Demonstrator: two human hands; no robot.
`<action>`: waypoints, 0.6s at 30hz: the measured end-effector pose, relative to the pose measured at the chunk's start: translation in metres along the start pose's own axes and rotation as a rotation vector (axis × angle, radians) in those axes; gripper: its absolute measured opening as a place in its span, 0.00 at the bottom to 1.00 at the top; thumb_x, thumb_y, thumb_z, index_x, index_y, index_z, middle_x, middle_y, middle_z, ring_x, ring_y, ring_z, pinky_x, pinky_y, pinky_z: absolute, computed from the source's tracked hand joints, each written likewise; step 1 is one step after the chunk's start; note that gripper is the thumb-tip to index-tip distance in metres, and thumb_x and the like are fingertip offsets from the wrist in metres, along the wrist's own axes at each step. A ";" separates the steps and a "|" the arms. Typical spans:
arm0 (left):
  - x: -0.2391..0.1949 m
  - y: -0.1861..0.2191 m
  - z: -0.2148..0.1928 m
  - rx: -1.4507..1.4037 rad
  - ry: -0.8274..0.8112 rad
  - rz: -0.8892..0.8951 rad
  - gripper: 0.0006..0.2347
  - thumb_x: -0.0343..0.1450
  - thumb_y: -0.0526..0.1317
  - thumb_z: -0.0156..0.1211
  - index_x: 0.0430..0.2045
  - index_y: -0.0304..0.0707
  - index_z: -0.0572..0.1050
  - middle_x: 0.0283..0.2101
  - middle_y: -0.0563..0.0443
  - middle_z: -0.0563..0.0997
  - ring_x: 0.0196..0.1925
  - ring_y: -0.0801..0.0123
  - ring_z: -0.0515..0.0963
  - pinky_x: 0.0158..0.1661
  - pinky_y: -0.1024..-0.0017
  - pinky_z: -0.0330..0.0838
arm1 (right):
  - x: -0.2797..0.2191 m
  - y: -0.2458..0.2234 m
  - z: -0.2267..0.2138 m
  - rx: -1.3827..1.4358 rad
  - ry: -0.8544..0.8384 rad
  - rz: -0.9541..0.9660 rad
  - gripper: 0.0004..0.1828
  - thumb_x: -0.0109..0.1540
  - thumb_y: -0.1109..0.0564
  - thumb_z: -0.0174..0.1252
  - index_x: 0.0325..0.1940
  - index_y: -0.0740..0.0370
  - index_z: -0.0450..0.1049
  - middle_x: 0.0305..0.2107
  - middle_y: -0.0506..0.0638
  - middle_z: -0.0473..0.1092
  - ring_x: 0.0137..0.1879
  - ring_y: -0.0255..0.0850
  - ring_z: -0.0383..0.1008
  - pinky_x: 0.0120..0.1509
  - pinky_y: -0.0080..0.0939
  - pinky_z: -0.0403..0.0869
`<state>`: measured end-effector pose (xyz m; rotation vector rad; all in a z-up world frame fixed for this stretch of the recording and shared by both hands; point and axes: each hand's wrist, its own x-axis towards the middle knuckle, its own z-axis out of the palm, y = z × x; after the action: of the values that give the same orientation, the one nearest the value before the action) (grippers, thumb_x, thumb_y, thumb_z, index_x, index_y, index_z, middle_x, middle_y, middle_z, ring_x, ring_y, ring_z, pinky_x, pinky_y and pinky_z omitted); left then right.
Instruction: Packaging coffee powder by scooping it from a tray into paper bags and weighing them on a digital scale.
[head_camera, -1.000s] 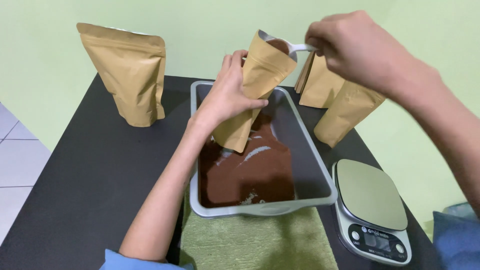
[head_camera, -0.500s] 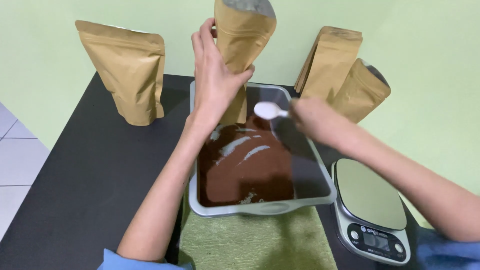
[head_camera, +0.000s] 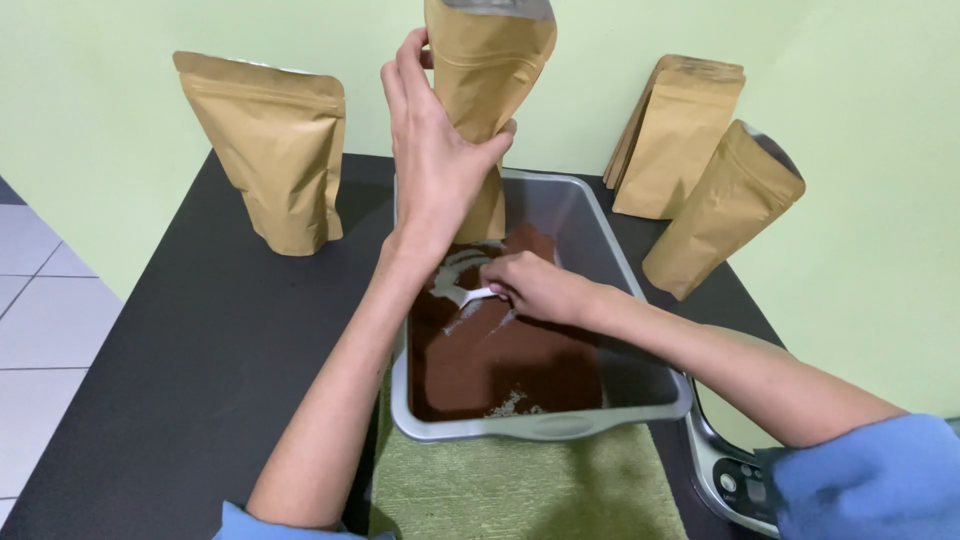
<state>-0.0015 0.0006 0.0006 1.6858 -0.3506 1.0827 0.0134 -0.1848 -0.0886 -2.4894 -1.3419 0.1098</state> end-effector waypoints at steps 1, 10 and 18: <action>-0.001 0.001 0.000 -0.014 -0.002 -0.008 0.41 0.60 0.33 0.81 0.63 0.39 0.54 0.58 0.44 0.63 0.63 0.59 0.70 0.60 0.61 0.75 | -0.002 -0.008 0.000 0.033 -0.031 -0.026 0.13 0.59 0.73 0.46 0.25 0.60 0.58 0.22 0.51 0.65 0.28 0.45 0.62 0.37 0.41 0.61; 0.001 -0.005 0.006 0.032 0.003 -0.034 0.43 0.57 0.33 0.83 0.62 0.40 0.55 0.57 0.44 0.63 0.60 0.59 0.72 0.57 0.60 0.78 | -0.019 -0.025 0.001 0.171 -0.204 0.201 0.11 0.64 0.64 0.48 0.34 0.55 0.76 0.23 0.41 0.75 0.34 0.35 0.73 0.44 0.35 0.69; -0.001 -0.012 0.005 0.057 -0.039 -0.045 0.42 0.58 0.34 0.81 0.62 0.39 0.55 0.56 0.45 0.64 0.59 0.59 0.72 0.55 0.60 0.77 | -0.038 -0.048 -0.044 0.379 -0.289 0.345 0.10 0.70 0.56 0.51 0.41 0.57 0.79 0.28 0.45 0.77 0.33 0.31 0.73 0.43 0.31 0.71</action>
<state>0.0089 0.0008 -0.0078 1.7597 -0.3074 1.0364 -0.0372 -0.2018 -0.0352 -2.4028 -0.8647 0.7519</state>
